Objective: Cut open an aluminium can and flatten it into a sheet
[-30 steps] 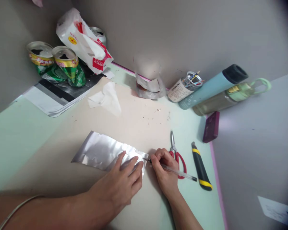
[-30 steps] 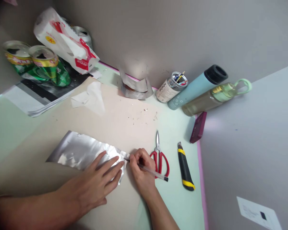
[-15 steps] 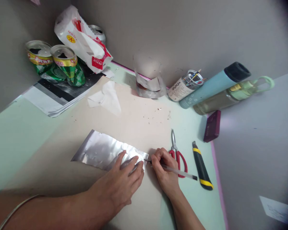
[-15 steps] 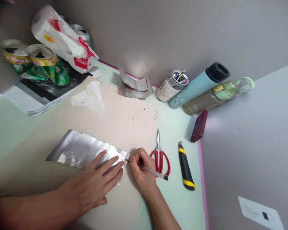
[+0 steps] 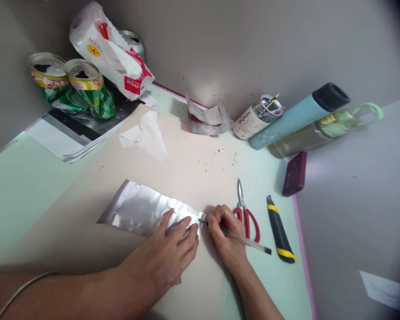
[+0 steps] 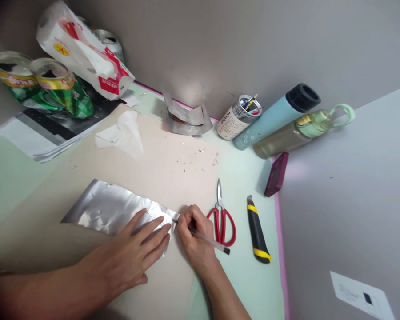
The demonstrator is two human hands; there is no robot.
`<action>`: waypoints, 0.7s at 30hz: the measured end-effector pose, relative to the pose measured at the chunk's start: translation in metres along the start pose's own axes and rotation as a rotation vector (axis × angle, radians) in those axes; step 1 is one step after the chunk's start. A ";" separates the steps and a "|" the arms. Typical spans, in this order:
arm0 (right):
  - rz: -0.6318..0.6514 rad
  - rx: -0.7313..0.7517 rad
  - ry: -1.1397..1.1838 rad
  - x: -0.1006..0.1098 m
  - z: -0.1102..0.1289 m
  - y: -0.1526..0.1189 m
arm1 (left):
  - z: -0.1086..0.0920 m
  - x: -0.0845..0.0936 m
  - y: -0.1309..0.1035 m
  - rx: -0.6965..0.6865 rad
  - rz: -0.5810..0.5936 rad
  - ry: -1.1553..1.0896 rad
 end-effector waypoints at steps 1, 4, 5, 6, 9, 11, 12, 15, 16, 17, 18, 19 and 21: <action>-0.001 0.000 0.004 0.000 0.000 0.000 | 0.000 0.000 0.000 -0.002 0.000 -0.001; -0.006 -0.001 0.011 -0.002 0.000 0.001 | 0.000 -0.002 0.000 -0.002 0.008 -0.003; -0.008 -0.003 0.012 -0.003 0.001 0.001 | 0.000 -0.003 0.000 0.001 0.011 0.000; -0.011 -0.004 0.012 -0.003 0.001 0.001 | 0.000 -0.003 0.000 0.003 0.011 0.003; -0.019 -0.005 0.010 -0.004 0.002 0.003 | -0.001 -0.003 0.000 0.000 0.007 0.017; -0.024 -0.004 0.007 -0.005 0.003 0.004 | -0.001 -0.002 0.000 0.001 0.007 0.019; -0.027 -0.003 0.004 -0.005 0.004 0.004 | -0.001 -0.001 0.000 0.002 0.010 0.019; -0.034 0.000 -0.001 -0.005 0.004 0.005 | 0.000 0.000 0.001 0.002 0.025 0.018; -0.036 0.002 -0.002 -0.005 0.004 0.005 | 0.000 0.001 0.002 0.002 0.027 0.019; -0.037 0.003 -0.002 -0.005 0.004 0.005 | 0.000 0.001 0.002 0.002 0.032 0.020; -0.039 0.004 -0.001 -0.005 0.004 0.004 | 0.000 0.001 0.002 0.003 0.040 0.022; -0.041 0.005 0.001 -0.006 0.004 0.004 | 0.000 0.001 0.002 0.002 0.043 0.024; -0.042 0.007 0.007 -0.006 0.005 0.004 | 0.000 0.001 0.002 0.002 0.043 0.026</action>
Point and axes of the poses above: each hand's wrist, its own y-axis towards the middle knuckle, its own x-axis out of the back of the hand, z = x × y, the point moved 5 cm from there along y, towards the middle knuckle, and after that the axes turned 10 degrees about z, right-handed, at the moved point
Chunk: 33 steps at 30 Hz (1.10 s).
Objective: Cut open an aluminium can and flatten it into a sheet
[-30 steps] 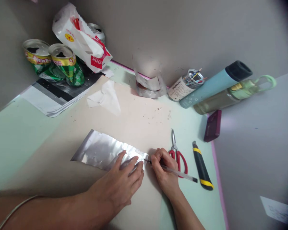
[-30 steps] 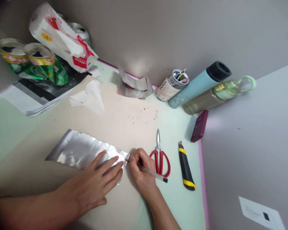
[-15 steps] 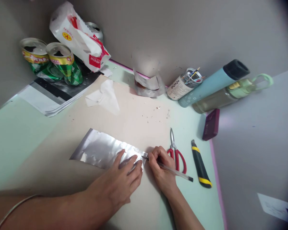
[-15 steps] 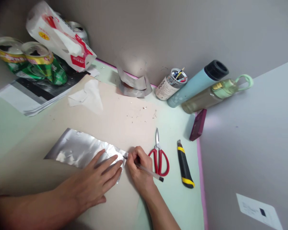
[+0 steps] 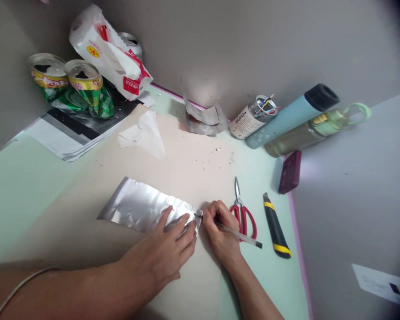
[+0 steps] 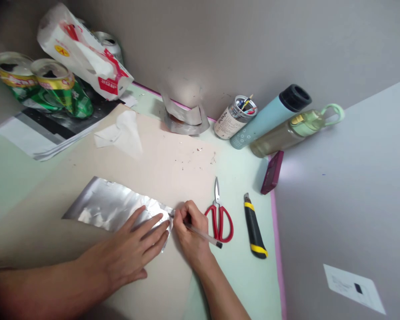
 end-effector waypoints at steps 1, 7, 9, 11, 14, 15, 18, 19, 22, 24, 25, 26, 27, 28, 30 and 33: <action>0.000 0.001 0.005 -0.001 0.000 0.000 | 0.000 0.000 0.000 0.001 -0.005 0.000; -0.006 -0.012 0.045 -0.002 -0.001 0.000 | -0.001 -0.004 -0.001 0.004 -0.065 0.002; -0.011 -0.022 0.067 -0.001 -0.002 0.000 | -0.002 -0.004 -0.001 0.007 -0.079 0.011; -0.022 -0.030 0.100 0.001 -0.003 0.002 | -0.003 -0.003 -0.002 0.002 -0.091 0.021; -0.037 -0.035 0.155 0.004 -0.004 0.004 | -0.003 0.000 -0.002 -0.014 -0.087 0.027; -0.041 -0.034 0.170 0.004 -0.004 0.004 | -0.003 0.001 -0.002 -0.020 -0.081 0.024; -0.046 -0.030 0.200 0.005 -0.005 0.005 | -0.003 0.005 -0.002 -0.044 -0.064 0.005; -0.048 -0.028 0.205 0.006 -0.006 0.005 | -0.002 0.006 -0.002 -0.046 -0.058 -0.001; -0.050 -0.022 0.210 0.006 -0.006 0.004 | -0.001 0.005 -0.003 -0.026 -0.057 -0.024; -0.052 -0.020 0.208 0.007 -0.006 0.003 | -0.002 0.003 -0.003 -0.006 -0.072 -0.052; -0.049 -0.020 0.205 0.007 -0.006 0.002 | -0.003 0.002 -0.003 0.006 -0.080 -0.069; -0.045 -0.021 0.201 0.007 -0.005 0.002 | -0.004 0.001 -0.003 0.019 -0.084 -0.087; -0.036 -0.022 0.197 0.007 -0.005 0.001 | -0.006 0.000 -0.003 0.036 -0.088 -0.104; -0.022 -0.023 0.191 0.007 -0.005 0.000 | -0.007 0.000 -0.004 0.054 -0.094 -0.118; 0.015 -0.027 0.175 0.007 -0.006 -0.001 | -0.008 -0.001 -0.005 0.086 -0.113 -0.136; 0.071 -0.032 0.150 0.007 -0.008 -0.002 | -0.008 -0.003 -0.009 0.091 -0.150 -0.141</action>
Point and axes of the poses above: each hand's wrist, its own y-axis towards the middle knuckle, its own x-axis out of the back of the hand, z = x × y, the point moved 5 cm from there along y, towards the middle knuckle, and after that the axes turned 10 degrees about z, right-handed, at the moved point
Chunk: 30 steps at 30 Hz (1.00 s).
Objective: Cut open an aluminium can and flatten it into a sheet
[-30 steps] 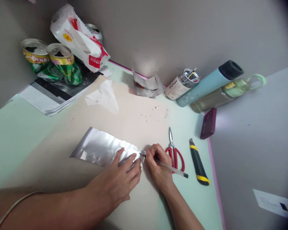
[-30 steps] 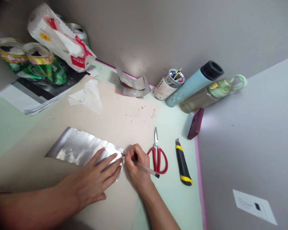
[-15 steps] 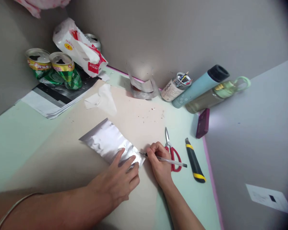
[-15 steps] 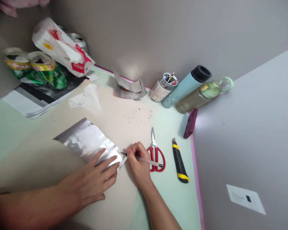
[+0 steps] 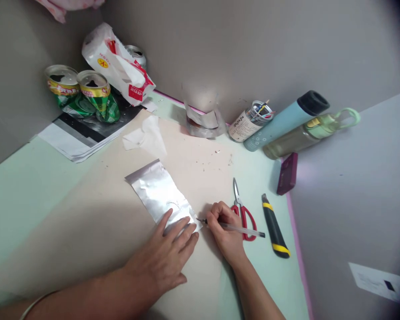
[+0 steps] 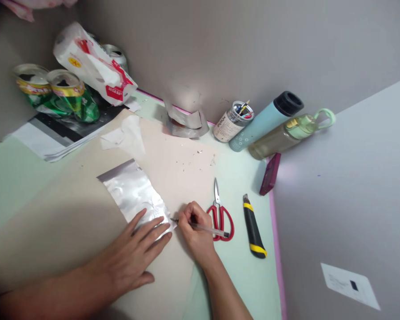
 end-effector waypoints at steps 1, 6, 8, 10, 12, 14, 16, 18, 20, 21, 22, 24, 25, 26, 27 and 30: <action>0.012 -0.002 -0.007 0.000 -0.001 0.000 | 0.000 -0.001 -0.002 -0.004 -0.007 -0.001; 0.049 0.002 -0.023 0.001 -0.002 0.001 | 0.001 -0.005 -0.006 0.004 -0.024 0.009; 0.069 0.007 -0.028 -0.001 -0.001 0.000 | 0.001 -0.005 -0.006 0.009 -0.025 0.011; 0.084 0.012 -0.038 -0.003 0.000 0.000 | 0.000 -0.003 -0.005 0.007 -0.023 0.018; 0.091 0.016 -0.050 -0.004 0.000 -0.001 | -0.001 -0.001 -0.005 -0.001 -0.023 0.032; 0.093 0.018 -0.062 -0.005 0.001 -0.001 | -0.002 0.000 -0.006 -0.008 -0.019 0.046; 0.096 0.018 -0.071 -0.005 0.001 -0.001 | -0.002 -0.001 -0.006 -0.011 -0.017 0.049; 0.099 0.018 -0.076 -0.005 0.001 -0.001 | -0.002 -0.001 -0.007 -0.009 -0.015 0.046; 0.103 0.017 -0.080 -0.004 0.001 -0.001 | -0.002 -0.002 -0.007 -0.008 -0.015 0.041; 0.104 0.016 -0.083 -0.004 0.001 -0.001 | -0.002 -0.002 -0.007 -0.006 -0.012 0.041; 0.105 0.016 -0.087 -0.004 0.001 -0.001 | -0.002 -0.002 -0.006 -0.006 -0.008 0.041; 0.100 0.017 -0.096 -0.005 0.002 -0.002 | -0.002 -0.003 -0.006 -0.009 0.004 0.041; 0.095 0.018 -0.100 -0.004 0.002 -0.002 | -0.002 -0.003 -0.005 -0.009 0.012 0.039; 0.089 0.020 -0.103 -0.004 0.002 -0.002 | -0.001 -0.004 -0.005 -0.010 0.018 0.036; 0.084 0.021 -0.104 -0.004 0.003 -0.002 | -0.001 -0.004 -0.005 -0.009 0.026 0.033; 0.093 0.022 -0.105 -0.004 0.003 -0.002 | -0.001 -0.005 -0.005 -0.006 0.038 0.025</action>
Point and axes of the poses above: each hand's wrist, its own y-axis towards the middle knuckle, its own x-axis out of the back of the hand, z = x × y, the point moved 5 cm from there along y, towards the middle knuckle, and after that the axes turned 10 degrees about z, right-handed, at the moved point
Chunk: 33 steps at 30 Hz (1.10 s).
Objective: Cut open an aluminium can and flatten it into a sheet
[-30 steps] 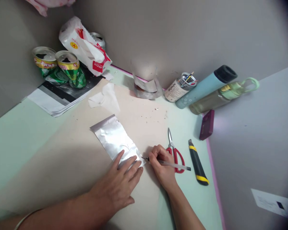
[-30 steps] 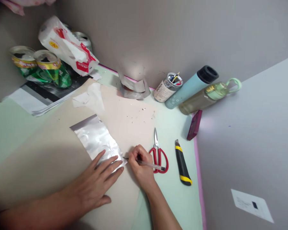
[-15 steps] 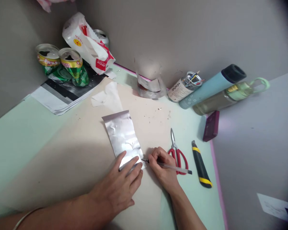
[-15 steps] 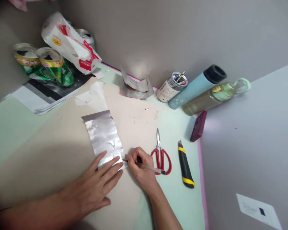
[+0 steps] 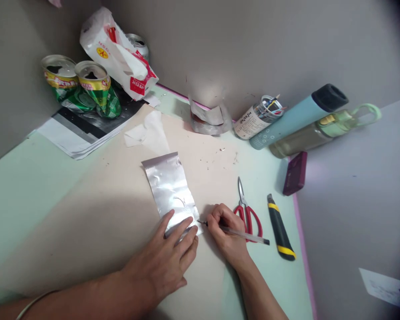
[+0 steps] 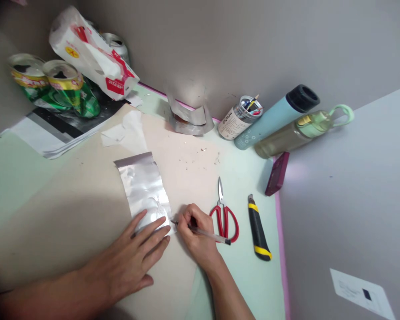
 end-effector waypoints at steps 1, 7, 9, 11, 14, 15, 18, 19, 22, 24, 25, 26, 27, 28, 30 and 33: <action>0.007 0.000 0.000 0.000 0.000 0.000 | 0.000 0.000 0.000 0.000 0.000 -0.001; 0.002 0.007 0.026 -0.001 0.000 0.000 | -0.001 0.001 -0.002 -0.005 -0.019 0.003; 0.022 0.009 0.036 -0.002 0.000 0.000 | -0.001 0.001 -0.002 0.000 -0.021 0.004; 0.018 0.001 0.033 -0.003 0.000 0.000 | -0.001 0.000 -0.002 0.002 -0.021 0.005; -0.008 -0.006 0.023 -0.002 0.000 0.000 | -0.001 -0.001 -0.002 0.000 -0.007 0.002; -0.003 -0.007 0.022 -0.002 0.000 0.000 | -0.001 -0.001 -0.002 -0.002 -0.001 0.001; 0.019 -0.009 0.023 -0.002 -0.001 0.000 | -0.001 -0.003 -0.002 -0.006 0.026 -0.005; 0.014 -0.011 0.020 -0.001 0.000 0.000 | -0.001 -0.003 -0.002 -0.003 0.031 -0.007; -0.001 -0.009 0.004 -0.001 0.001 0.001 | -0.001 -0.003 -0.001 0.002 0.023 -0.009; -0.009 -0.005 -0.001 -0.001 0.002 0.001 | -0.001 -0.003 -0.001 0.000 0.023 -0.011; -0.016 -0.002 0.000 -0.001 0.002 0.001 | -0.001 -0.003 -0.001 0.002 0.028 -0.013; -0.021 -0.002 0.001 -0.001 0.002 0.000 | -0.001 -0.003 -0.001 0.005 0.031 -0.014; -0.020 -0.003 0.004 -0.001 0.002 0.001 | -0.001 -0.003 -0.001 0.005 0.032 -0.015; -0.012 -0.003 0.008 -0.002 0.001 0.001 | -0.001 -0.003 -0.001 0.004 0.028 -0.016; 0.011 -0.006 0.012 -0.003 0.000 0.001 | -0.001 -0.003 -0.001 0.000 0.015 -0.019; -0.002 -0.010 0.015 -0.002 0.000 0.001 | -0.001 -0.003 -0.001 0.000 0.010 -0.028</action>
Point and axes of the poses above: each hand's wrist, its own y-axis towards the middle knuckle, its own x-axis out of the back of the hand, z = x × y, the point moved 5 cm from there along y, towards the middle knuckle, and after that the axes turned 10 degrees about z, right-handed, at the moved point
